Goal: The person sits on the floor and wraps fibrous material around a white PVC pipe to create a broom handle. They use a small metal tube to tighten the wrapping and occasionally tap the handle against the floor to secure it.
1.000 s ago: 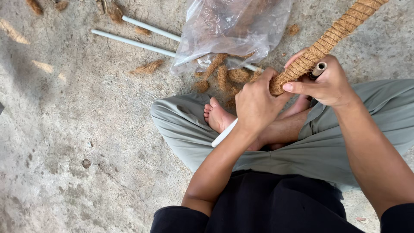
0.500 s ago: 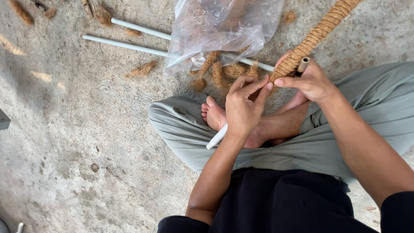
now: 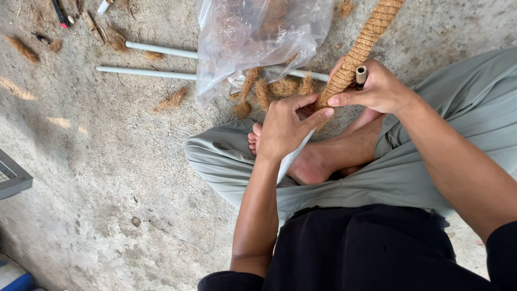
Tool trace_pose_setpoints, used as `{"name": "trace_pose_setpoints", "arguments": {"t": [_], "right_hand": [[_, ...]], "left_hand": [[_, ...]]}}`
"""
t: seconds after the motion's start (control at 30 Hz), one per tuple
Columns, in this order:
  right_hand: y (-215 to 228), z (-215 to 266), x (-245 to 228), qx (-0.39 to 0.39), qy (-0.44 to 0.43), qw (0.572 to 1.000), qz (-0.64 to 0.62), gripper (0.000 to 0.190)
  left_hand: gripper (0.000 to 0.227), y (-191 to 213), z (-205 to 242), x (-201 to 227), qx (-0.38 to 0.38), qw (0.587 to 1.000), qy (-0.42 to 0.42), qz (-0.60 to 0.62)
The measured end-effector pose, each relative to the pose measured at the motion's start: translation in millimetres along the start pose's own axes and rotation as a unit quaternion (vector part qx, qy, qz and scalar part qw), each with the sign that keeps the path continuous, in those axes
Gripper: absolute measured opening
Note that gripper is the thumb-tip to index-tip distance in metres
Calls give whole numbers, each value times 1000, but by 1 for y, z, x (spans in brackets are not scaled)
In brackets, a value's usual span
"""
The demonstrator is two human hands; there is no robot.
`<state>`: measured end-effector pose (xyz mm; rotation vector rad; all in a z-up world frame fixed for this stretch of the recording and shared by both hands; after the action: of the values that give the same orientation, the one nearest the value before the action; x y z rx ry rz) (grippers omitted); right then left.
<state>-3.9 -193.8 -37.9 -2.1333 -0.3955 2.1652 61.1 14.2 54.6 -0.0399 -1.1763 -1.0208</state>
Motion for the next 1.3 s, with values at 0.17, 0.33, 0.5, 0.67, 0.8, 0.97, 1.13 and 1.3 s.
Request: {"name": "trace_pose_setpoints", "arguments": {"t": [0.17, 0.33, 0.5, 0.67, 0.8, 0.97, 1.13, 1.3], "right_hand": [[0, -2, -6, 15, -31, 999, 23, 32], [-7, -3, -8, 38, -37, 999, 6, 40], [-12, -3, -9, 64, -33, 992, 100, 47], [-15, -2, -8, 79, -82, 984, 136, 48], [-12, -3, -8, 76, -36, 990, 116, 47], [-9, 0, -6, 61, -44, 997, -6, 49], [-14, 3, -3, 74, -73, 993, -52, 38], [-17, 2, -2, 76, -74, 993, -50, 39]], "left_hand": [[48, 2, -3, 6, -24, 999, 35, -33], [51, -2, -4, 3, 9, 999, -7, -45], [34, -11, -1, 3, 21, 998, 18, -62], [30, -18, -3, 6, 34, 996, 11, -76], [27, -18, -5, 7, 27, 998, 33, -40], [23, -19, -6, 1, -37, 995, 67, 62], [23, -30, -7, -21, -42, 989, 74, 120], [23, -39, -10, -46, -73, 970, 101, 209]]}}
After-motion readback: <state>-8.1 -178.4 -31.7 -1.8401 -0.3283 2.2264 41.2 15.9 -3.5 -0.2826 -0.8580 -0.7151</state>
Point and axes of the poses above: each hand's wrist, its own z-axis away from the middle knuckle, its own y-axis out of the back of the hand, x = y × z, the point moved 1 cm from there along -z, towards the middle knuckle, and after that the axes turned 7 degrees about y, right-handed, at the moved point
